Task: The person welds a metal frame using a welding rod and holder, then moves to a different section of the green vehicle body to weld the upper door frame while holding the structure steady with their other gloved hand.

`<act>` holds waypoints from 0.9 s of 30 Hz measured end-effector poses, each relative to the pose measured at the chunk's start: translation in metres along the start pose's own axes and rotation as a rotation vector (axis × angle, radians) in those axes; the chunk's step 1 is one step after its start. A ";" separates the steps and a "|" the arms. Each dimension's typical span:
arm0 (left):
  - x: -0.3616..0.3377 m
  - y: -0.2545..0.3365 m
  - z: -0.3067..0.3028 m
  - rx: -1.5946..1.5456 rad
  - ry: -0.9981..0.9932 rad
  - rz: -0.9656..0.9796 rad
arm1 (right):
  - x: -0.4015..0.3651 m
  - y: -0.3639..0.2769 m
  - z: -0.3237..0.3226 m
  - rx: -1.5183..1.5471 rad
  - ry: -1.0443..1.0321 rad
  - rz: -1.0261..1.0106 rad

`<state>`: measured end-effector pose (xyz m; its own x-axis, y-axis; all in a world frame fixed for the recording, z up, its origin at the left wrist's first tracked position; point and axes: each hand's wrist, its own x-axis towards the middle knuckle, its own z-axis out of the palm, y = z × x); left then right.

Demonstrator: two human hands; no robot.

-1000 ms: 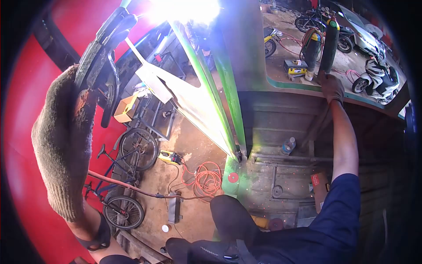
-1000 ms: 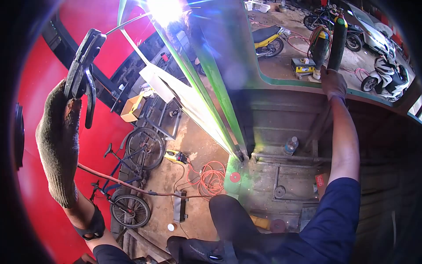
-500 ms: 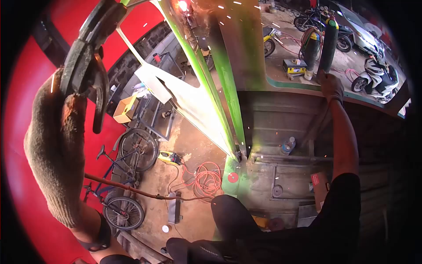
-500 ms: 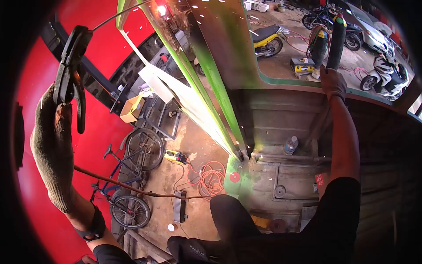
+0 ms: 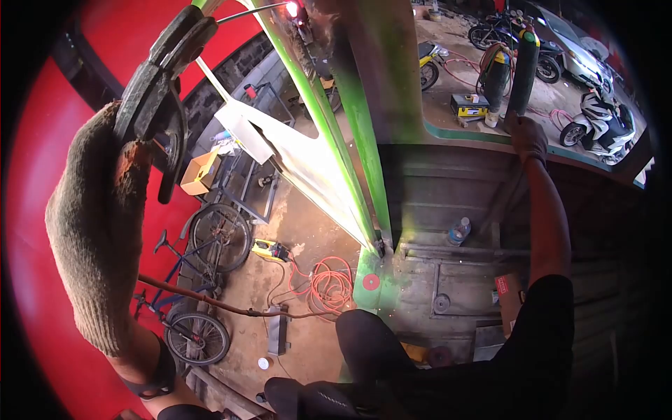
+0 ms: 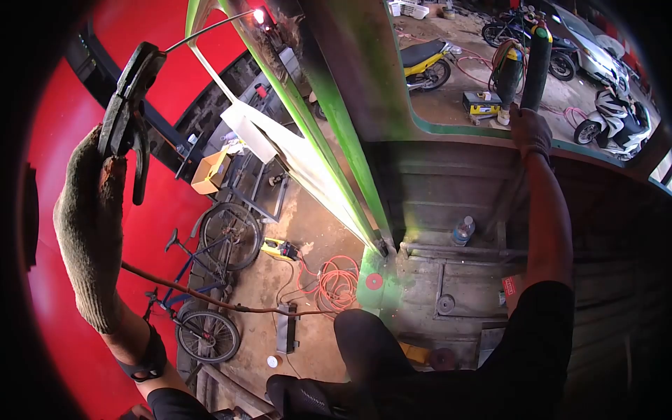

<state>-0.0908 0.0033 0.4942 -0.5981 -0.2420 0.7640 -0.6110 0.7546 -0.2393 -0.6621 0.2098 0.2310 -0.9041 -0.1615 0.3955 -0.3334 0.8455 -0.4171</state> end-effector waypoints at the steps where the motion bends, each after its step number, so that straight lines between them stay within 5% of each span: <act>1: 0.000 0.002 0.000 0.000 0.000 -0.001 | 0.000 0.000 0.001 -0.004 0.006 0.004; 27: -0.001 0.002 0.002 -0.022 0.037 -0.029 | 0.006 0.006 0.006 -0.003 0.006 0.001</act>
<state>-0.0921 0.0038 0.4914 -0.5605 -0.2420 0.7920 -0.6163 0.7607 -0.2037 -0.6707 0.2108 0.2260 -0.9029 -0.1573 0.4000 -0.3315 0.8472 -0.4152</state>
